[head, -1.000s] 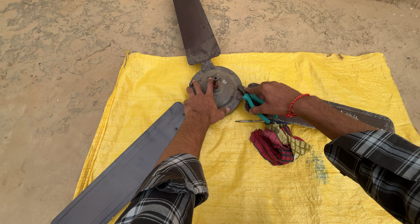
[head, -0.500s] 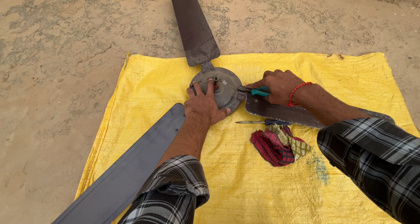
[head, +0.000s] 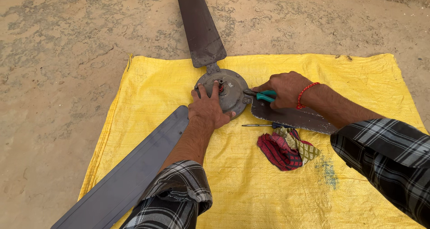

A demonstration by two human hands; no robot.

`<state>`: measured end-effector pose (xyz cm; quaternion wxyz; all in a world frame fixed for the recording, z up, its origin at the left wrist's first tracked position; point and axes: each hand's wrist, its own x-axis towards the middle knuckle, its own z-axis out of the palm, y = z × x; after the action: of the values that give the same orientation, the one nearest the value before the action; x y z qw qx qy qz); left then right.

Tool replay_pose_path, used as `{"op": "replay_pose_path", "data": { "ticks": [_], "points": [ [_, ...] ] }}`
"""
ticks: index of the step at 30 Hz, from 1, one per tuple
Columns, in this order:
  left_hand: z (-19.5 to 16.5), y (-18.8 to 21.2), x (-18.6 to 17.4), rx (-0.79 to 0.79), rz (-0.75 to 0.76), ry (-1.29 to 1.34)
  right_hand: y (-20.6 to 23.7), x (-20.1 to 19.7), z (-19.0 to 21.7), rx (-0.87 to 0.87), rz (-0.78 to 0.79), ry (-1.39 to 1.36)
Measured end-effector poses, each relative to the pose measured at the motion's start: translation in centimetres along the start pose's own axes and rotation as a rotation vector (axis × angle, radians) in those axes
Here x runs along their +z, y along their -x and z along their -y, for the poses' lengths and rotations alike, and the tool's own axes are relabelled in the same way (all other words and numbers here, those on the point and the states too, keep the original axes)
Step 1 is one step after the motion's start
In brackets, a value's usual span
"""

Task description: The person services a disassembled ceiling fan lying on a yellow tarp. They use pliers and a screwdriver to work on the motor hub, then lift each fan blade and wipe dust off both sides with a cloth, setting cleaned blades back on the tarp.

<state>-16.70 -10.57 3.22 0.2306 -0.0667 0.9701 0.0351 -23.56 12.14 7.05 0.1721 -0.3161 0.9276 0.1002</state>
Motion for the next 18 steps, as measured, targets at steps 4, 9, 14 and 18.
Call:
{"op": "replay_pose_path", "data": {
  "ticks": [4,9,14,18],
  "points": [
    [-0.1,0.0,-0.2,0.006,0.008,-0.007,-0.7,-0.2,-1.0,-0.020,0.000,-0.033],
    [0.0,-0.1,0.2,0.017,-0.012,-0.015,-0.2,-0.1,-0.1,-0.016,0.011,-0.013],
    [0.1,-0.2,0.3,0.021,-0.017,-0.026,1.1,0.6,1.2,-0.062,-0.046,-0.046],
    [0.1,-0.2,0.2,0.016,-0.009,-0.025,0.9,0.6,1.4,-0.040,-0.002,-0.050]
  ]
}}
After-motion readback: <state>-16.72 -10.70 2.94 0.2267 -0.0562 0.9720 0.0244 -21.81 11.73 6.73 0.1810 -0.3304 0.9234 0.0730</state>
